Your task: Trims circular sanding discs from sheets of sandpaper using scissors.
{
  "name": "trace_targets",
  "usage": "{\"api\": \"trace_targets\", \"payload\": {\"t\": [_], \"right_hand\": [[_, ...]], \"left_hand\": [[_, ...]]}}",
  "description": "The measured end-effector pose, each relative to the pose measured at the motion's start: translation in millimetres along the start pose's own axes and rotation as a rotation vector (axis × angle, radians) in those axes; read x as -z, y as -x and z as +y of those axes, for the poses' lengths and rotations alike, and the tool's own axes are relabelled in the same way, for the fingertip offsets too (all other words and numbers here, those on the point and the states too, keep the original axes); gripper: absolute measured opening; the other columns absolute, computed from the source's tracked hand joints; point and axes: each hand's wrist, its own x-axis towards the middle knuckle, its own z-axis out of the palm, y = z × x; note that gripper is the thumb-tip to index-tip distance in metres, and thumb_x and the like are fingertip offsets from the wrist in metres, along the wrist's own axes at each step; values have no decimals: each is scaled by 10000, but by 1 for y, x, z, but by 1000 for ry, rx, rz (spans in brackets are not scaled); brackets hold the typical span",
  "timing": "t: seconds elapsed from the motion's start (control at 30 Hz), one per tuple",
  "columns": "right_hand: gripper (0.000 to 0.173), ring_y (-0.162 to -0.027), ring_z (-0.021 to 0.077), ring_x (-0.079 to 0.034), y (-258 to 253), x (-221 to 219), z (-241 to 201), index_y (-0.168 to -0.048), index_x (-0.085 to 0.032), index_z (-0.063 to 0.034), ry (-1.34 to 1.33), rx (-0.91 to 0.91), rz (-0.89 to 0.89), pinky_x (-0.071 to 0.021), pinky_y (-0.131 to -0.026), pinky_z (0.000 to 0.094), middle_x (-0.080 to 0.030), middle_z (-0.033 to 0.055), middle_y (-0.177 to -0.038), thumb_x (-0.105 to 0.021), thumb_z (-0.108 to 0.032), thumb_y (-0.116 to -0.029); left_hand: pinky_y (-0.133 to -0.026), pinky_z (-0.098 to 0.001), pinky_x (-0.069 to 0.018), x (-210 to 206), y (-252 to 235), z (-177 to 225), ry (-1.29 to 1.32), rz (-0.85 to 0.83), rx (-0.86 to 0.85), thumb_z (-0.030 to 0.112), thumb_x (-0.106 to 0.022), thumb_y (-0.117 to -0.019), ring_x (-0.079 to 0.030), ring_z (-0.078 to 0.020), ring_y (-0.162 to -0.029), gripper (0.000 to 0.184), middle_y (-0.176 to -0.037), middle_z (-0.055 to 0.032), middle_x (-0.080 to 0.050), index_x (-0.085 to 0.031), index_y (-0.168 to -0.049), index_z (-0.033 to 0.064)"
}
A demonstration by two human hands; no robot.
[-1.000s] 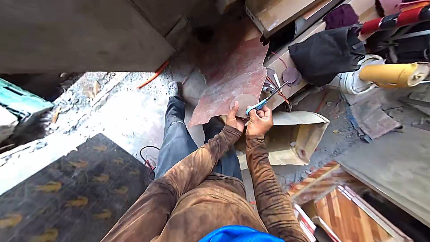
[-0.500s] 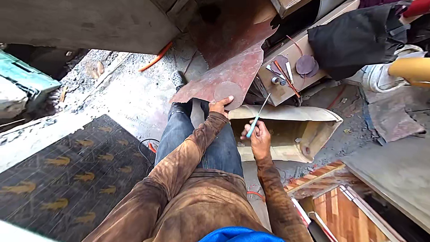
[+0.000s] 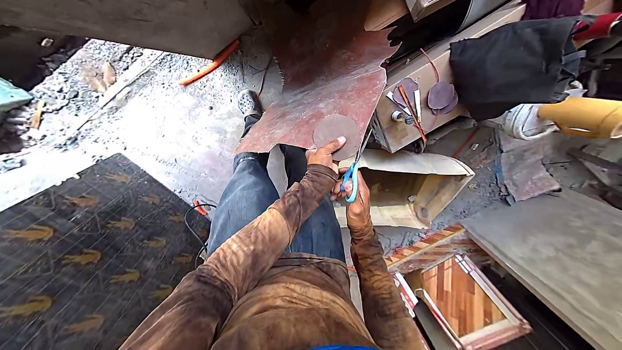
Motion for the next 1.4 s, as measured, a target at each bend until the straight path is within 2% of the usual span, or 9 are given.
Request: {"api": "trace_targets", "payload": {"t": [0.03,0.13,0.3,0.47,0.73,0.97,1.27,1.4], "right_hand": [[601,-650,127,-645,-1,1,0,-1283,-497,89,-1,-1,5,-585,-598,294,-638,9,-763,-456,-468,-1059],[605,-644,119,-635,0,1,0,-1275,-503,82,8,-20,19,-573,-587,284,-635,0,-763,-471,-477,-1048],[584,-634,113,-630,1,0,3,-1276,-503,59,-47,-32,40,-567,-578,277,-632,-12,-756,-493,-476,-1042],[564,-629,100,-613,0,-3,5,-1271,-507,67,-53,-27,82,-547,-563,256,-631,-10,-765,-479,-451,-1049],[622,-601,98,-601,5,6,7,-1257,-516,80,37,-50,20,-538,-550,258,-624,-7,-736,-487,-501,-1037],[571,-618,97,-611,3,5,8,-1258,-506,85,37,-27,31,-549,-552,258,-619,-15,-753,-478,-445,-1049],[652,-621,98,-609,8,8,16,-1288,-487,104,64,-28,-13,-540,-563,255,-652,9,-776,-457,-501,-1047],[613,-621,90,-601,7,4,15,-1276,-493,88,29,-37,-8,-536,-562,249,-637,-4,-773,-466,-480,-1047]], "left_hand": [[-834,-455,-619,1,-1,-4,-26,-1,4,10,-830,-805,-714,-250,-972,549,-1132,-121,-697,-567,-1284,66],[-831,-447,-618,2,0,-8,-51,3,21,69,-857,-797,-710,-239,-987,586,-1151,-103,-694,-564,-1305,94],[-841,-494,-611,-5,5,0,-10,22,41,-51,-805,-806,-702,-293,-973,568,-1139,-171,-681,-537,-1301,24],[-832,-513,-607,-1,1,-7,-10,60,20,-54,-838,-768,-705,-318,-974,588,-1133,-194,-688,-553,-1278,6],[-803,-517,-616,0,0,-5,50,101,11,-119,-793,-779,-710,-321,-925,533,-1088,-214,-688,-558,-1248,-24],[-781,-513,-627,-4,2,-5,75,155,16,-158,-782,-757,-716,-335,-888,536,-1056,-246,-685,-542,-1229,-68],[-841,-516,-611,4,-4,-4,-40,117,12,-77,-852,-739,-710,-320,-959,598,-1113,-206,-693,-563,-1260,-19],[-852,-510,-610,3,-2,-3,-52,93,22,-52,-853,-757,-708,-315,-978,611,-1136,-194,-690,-549,-1284,1]]}}
